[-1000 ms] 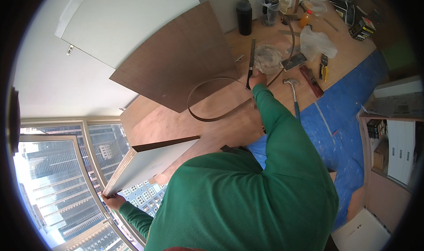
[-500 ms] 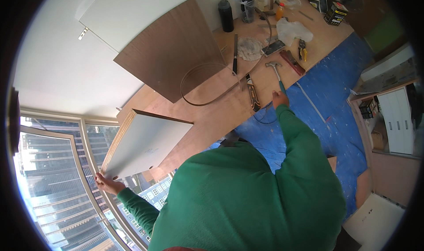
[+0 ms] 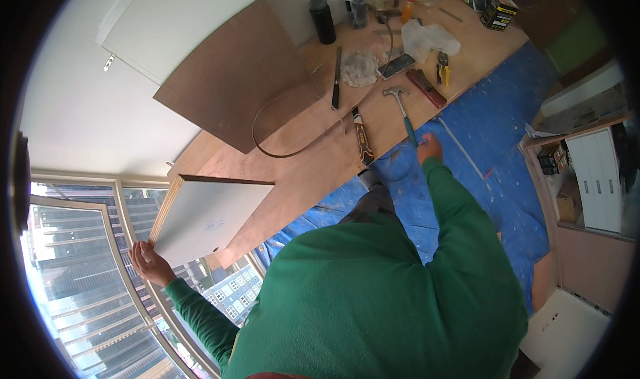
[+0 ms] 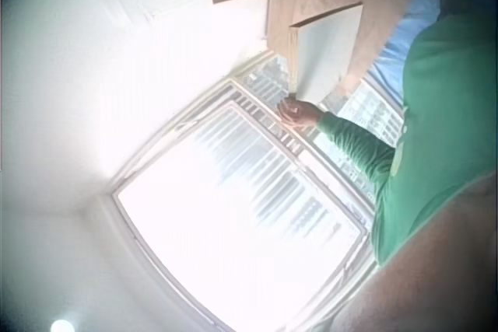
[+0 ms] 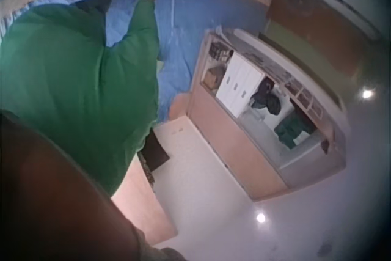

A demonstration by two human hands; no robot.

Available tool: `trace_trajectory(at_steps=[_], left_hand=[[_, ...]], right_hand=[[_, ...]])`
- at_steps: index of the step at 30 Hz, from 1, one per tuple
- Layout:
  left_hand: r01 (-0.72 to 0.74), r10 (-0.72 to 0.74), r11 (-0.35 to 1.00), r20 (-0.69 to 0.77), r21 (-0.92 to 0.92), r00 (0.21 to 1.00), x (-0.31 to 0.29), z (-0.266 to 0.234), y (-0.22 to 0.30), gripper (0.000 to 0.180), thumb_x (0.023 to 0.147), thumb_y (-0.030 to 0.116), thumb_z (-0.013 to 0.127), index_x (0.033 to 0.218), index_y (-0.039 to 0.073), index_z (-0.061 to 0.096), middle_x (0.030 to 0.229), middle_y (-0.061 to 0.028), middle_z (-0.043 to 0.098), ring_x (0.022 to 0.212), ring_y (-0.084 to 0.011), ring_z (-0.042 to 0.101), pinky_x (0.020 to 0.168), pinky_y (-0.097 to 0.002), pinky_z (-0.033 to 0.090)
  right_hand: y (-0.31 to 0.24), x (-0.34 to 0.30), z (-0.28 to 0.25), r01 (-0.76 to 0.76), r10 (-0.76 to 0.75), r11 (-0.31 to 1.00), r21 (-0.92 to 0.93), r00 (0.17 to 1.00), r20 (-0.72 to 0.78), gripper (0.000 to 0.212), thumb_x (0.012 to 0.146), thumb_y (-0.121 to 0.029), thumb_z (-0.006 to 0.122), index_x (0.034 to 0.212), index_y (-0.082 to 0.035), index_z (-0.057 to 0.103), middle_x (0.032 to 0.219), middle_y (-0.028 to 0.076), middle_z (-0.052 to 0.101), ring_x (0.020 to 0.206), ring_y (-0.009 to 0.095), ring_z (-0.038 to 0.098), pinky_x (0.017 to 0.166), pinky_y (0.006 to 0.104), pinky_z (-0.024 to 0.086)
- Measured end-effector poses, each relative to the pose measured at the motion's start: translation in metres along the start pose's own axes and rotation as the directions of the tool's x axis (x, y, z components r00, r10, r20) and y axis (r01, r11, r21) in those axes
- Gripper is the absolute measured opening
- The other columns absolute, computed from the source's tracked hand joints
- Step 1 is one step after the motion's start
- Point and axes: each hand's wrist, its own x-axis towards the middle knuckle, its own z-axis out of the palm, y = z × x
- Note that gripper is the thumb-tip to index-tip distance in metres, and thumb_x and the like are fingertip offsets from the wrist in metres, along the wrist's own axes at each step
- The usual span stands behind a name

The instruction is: The person aligns a curved wooden trim piece along the edge of a white cabinet door, applies glue from a yellow bottle, and presses the trim into place. They then pick up a metal ruler and place it along the trim to check alignment.

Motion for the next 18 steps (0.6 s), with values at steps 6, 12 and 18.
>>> trace_trajectory(at_steps=[6, 12, 18], left_hand=[[0.623, -0.600, 0.780, 0.211, -0.060, 0.772, 0.025, 0.023, 0.073, 0.074, 0.110, 0.064, 0.035, 0.129, 0.005, 0.075, 0.122, -0.0081, 0.076, 0.093, -0.0186, 0.067, 0.079, -0.0362, 0.054], [0.527, -0.515, 0.850, 0.229, 0.014, 0.826, 0.045, 0.040, 0.048, 0.065, 0.109, 0.054, 0.045, 0.133, -0.001, 0.071, 0.133, -0.0149, 0.071, 0.119, -0.0292, 0.065, 0.106, -0.0399, 0.047], [0.585, -0.581, 0.810, 0.191, 0.041, 0.791, 0.041, 0.043, 0.013, 0.053, 0.108, 0.040, 0.052, 0.131, -0.005, 0.070, 0.137, -0.0182, 0.068, 0.128, -0.0304, 0.062, 0.111, -0.0407, 0.044]], right_hand=[[-0.051, 0.189, 0.018, -0.091, 0.074, 0.986, 0.141, 0.990, 0.121, 0.036, 0.097, -0.037, 0.071, 0.094, -0.001, 0.072, 0.090, 0.016, 0.074, 0.084, 0.033, 0.070, 0.080, 0.0430, 0.054], [-0.083, 0.409, 0.051, -0.036, 0.046, 0.911, 0.411, 0.999, -0.014, 0.039, 0.098, -0.042, 0.074, 0.097, -0.004, 0.070, 0.080, 0.004, 0.067, 0.064, 0.015, 0.061, 0.060, 0.0332, 0.050], [-0.121, 0.533, 0.064, -0.081, 0.094, 0.945, 0.318, 0.995, -0.025, 0.056, 0.093, -0.050, 0.075, 0.119, 0.000, 0.073, 0.111, 0.016, 0.074, 0.100, 0.030, 0.069, 0.089, 0.0386, 0.053]])
